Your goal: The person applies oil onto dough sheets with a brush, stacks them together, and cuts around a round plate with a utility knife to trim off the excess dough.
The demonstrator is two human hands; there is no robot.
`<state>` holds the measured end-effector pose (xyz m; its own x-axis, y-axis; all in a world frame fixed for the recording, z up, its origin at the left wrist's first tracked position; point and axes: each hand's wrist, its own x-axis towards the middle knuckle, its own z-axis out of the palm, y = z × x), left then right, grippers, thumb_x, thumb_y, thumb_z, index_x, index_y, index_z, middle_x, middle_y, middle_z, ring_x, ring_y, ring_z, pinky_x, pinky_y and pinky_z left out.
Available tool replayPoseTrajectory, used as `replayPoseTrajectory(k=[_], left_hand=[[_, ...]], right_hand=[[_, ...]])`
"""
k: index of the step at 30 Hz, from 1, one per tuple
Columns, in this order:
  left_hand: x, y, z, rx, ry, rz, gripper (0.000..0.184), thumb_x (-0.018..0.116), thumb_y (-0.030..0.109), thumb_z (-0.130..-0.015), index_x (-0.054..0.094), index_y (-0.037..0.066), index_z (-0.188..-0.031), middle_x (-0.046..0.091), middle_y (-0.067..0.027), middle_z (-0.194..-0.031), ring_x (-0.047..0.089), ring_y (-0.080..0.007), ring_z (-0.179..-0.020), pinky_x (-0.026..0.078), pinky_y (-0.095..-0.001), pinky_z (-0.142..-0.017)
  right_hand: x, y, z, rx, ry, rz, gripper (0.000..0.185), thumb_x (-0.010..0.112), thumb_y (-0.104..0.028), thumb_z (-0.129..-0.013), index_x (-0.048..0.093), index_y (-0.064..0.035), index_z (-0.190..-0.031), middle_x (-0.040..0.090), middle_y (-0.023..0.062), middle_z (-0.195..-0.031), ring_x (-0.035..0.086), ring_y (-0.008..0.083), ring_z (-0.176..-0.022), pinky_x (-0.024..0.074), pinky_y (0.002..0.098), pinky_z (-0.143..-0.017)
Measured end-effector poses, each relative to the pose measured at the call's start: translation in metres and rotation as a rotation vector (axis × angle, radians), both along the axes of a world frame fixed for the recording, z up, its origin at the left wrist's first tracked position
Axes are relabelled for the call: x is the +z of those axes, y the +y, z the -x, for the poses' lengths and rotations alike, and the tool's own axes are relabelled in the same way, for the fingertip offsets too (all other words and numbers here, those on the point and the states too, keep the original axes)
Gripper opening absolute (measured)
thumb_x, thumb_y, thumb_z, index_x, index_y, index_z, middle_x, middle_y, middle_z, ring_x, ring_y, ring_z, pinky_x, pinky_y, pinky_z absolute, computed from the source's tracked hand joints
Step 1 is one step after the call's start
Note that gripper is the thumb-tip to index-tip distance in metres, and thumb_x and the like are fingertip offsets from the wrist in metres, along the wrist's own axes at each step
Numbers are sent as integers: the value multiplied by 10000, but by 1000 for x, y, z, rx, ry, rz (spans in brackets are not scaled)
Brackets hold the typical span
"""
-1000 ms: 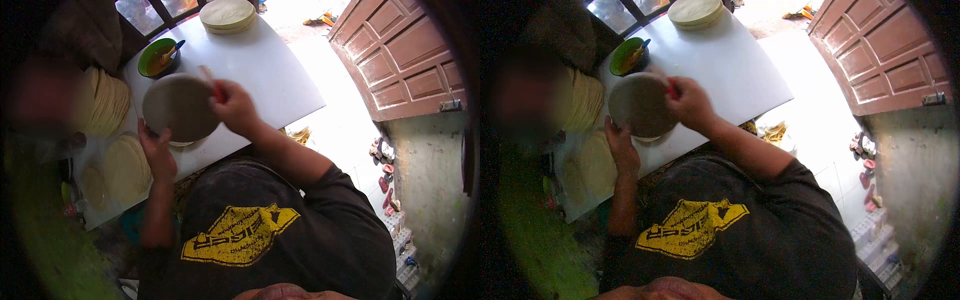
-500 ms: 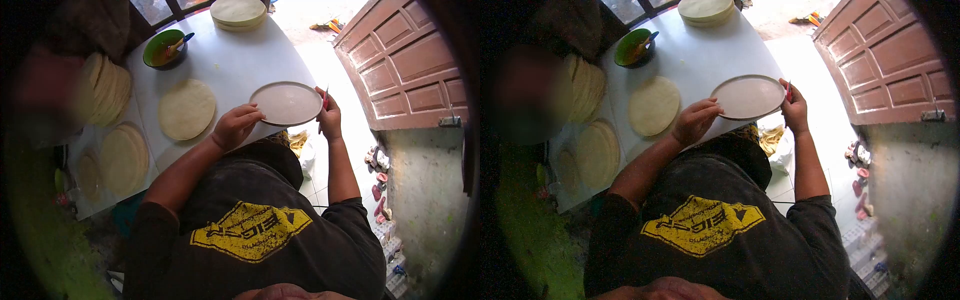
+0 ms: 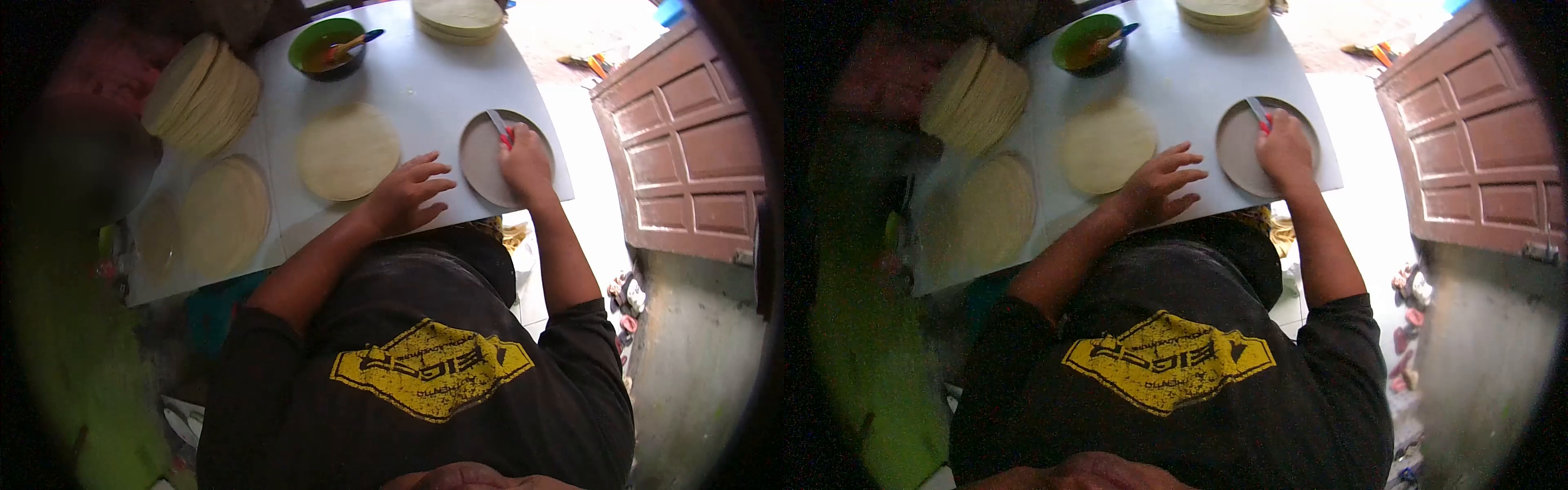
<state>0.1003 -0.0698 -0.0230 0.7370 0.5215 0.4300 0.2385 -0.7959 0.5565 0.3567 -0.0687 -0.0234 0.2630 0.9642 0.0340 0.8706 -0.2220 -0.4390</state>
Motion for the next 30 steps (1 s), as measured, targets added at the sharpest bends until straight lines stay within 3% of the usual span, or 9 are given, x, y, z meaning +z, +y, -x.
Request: replayPoseTrajectory(k=[2, 7, 9, 11, 15, 17, 21, 23, 30], left_hand=[[3, 0, 39, 54, 62, -4, 393, 779, 160, -720, 656, 95, -1087, 584, -123, -1211, 472, -382, -1247, 382, -486, -1054], [0, -13, 113, 549, 387, 54, 483, 765, 264, -760, 614, 98, -1188, 534, -142, -1289, 409, -367, -1301, 315, -496, -1099], [-4, -10, 122, 522, 398, 76, 497, 761, 279, -766, 608, 99, -1202, 518, -148, -1307, 401, -364, -1307, 311, -493, -1102], [-8, -10, 125, 488, 412, 92, 511, 758, 294, -771, 601, 99, -1216, 503, -154, -1326, 393, -361, -1314, 307, -490, -1105], [-18, -10, 131, 489, 353, 33, 534, 771, 290, -751, 595, 102, -1219, 494, -159, -1337, 391, -374, -1312, 307, -486, -1106], [-18, -11, 135, 457, 308, 4, 536, 772, 286, -748, 593, 104, -1219, 490, -161, -1341, 389, -376, -1314, 310, -486, -1104], [-15, -19, 147, 561, 274, 67, 513, 760, 264, -755, 593, 107, -1215, 485, -167, -1342, 385, -390, -1313, 325, -500, -1088], [-16, -19, 154, 560, 275, 104, 483, 747, 251, -768, 598, 105, -1203, 499, -167, -1316, 384, -404, -1309, 329, -509, -1079], [-9, -19, 158, 551, 214, 107, 432, 734, 247, -781, 611, 92, -1165, 517, -174, -1290, 398, -404, -1298, 334, -503, -1074]], right_hand=[[2, 1, -5, -26, -231, 61, 317, 600, -253, -858, 525, -65, -1102, 570, 197, -1086, 558, 359, -1067, 437, 494, -898], [9, 2, 19, -28, -338, 2, 405, 634, -257, -831, 550, -61, -1176, 579, 175, -1124, 519, 345, -1134, 402, 467, -972], [9, 26, 47, 238, -46, -296, 452, 662, -264, -809, 558, -39, -1188, 582, 187, -1154, 525, 344, -1139, 404, 451, -993], [-2, 52, 92, 425, -3, -386, 463, 672, -274, -806, 570, -8, -1171, 596, 205, -1140, 562, 358, -1087, 438, 438, -971], [8, 92, 179, 387, 56, 178, 407, 639, -325, -825, 597, 0, -1068, 640, 228, -1066, 631, 395, -983, 509, 484, -857], [12, 101, 197, 296, 42, 260, 308, 627, -231, -796, 662, -11, -1009, 656, 211, -1065, 642, 371, -1006, 518, 468, -867], [11, 123, 190, 206, 50, 326, 337, 617, -222, -784, 678, -16, -1043, 654, 198, -1107, 644, 354, -1019, 520, 460, -870], [-6, 141, 184, 292, 96, 333, 397, 647, -338, -766, 699, 7, -958, 673, 232, -997, 664, 360, -930, 523, 427, -839], [-34, 175, 177, 457, 202, 409, 399, 702, -333, -722, 705, 3, -936, 683, 223, -915, 667, 345, -859, 522, 414, -778]])
